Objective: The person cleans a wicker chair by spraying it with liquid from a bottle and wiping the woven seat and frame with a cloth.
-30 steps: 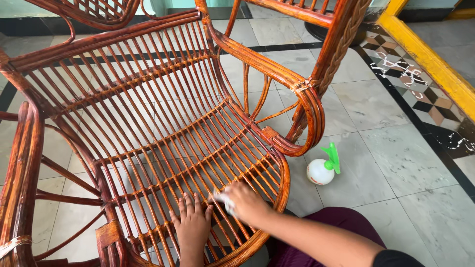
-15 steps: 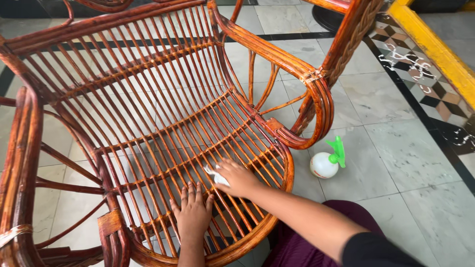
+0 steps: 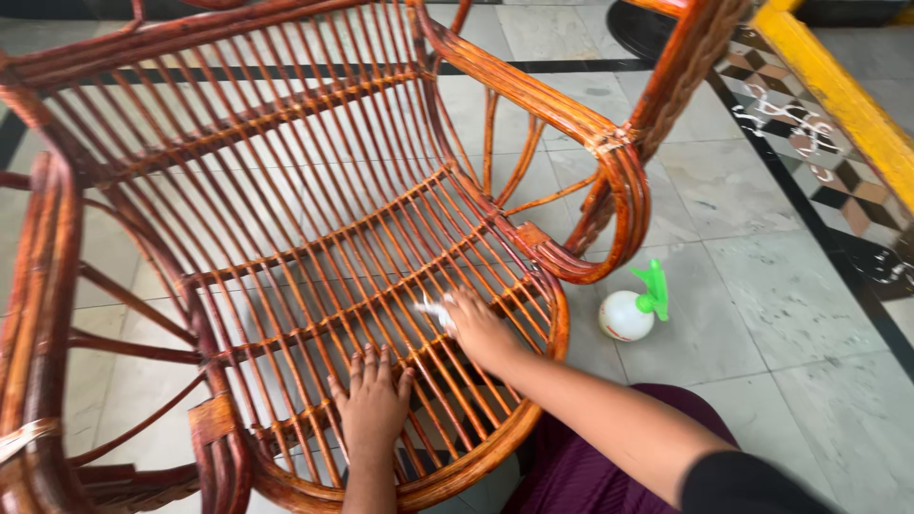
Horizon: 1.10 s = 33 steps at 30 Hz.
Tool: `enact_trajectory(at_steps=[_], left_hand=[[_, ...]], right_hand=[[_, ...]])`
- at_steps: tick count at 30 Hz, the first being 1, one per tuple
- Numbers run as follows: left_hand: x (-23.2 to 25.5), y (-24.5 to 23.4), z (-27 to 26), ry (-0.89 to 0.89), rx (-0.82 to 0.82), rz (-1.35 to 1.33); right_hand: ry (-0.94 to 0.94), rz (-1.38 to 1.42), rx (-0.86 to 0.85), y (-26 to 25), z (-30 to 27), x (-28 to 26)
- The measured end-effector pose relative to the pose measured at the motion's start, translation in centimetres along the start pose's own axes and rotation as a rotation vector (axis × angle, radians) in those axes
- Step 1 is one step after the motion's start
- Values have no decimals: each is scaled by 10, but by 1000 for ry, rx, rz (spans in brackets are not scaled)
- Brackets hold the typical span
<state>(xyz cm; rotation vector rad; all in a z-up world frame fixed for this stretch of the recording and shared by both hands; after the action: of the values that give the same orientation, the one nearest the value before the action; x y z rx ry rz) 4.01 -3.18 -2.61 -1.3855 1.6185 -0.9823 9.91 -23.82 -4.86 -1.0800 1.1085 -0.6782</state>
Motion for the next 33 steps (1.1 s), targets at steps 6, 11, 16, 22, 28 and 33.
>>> enact_trajectory(at_steps=[6, 11, 16, 22, 28, 33], left_hand=[[-2, -13, -5, -1, -45, -12], [-3, -9, -8, -38, 25, -88], [-4, -3, -5, -34, 32, -109], [-4, -1, -3, -26, 26, -107], [-3, 0, -3, -21, 4, -90], [-4, -3, -4, -26, 12, -102]], right_hand=[[64, 43, 2, 10, 66, -5], [-22, 174, -133, -33, -12, -19], [81, 107, -142, -64, -102, -36], [114, -103, 82, -55, -58, 8], [146, -75, -7, -10, 51, 46], [46, -179, -83, -10, 53, 49]])
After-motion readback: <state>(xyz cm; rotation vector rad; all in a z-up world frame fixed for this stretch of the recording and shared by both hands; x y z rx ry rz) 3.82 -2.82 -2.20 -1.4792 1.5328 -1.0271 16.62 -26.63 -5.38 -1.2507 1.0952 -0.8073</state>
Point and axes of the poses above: each hand's wrist, its own z-axis towards the middle knuckle, its own y-axis out of the palm, x = y × z, the point moved 4 cm from there along z, towards the middle knuckle, and after that the axes turned 7 degrees about z, right-handed, at the moved point
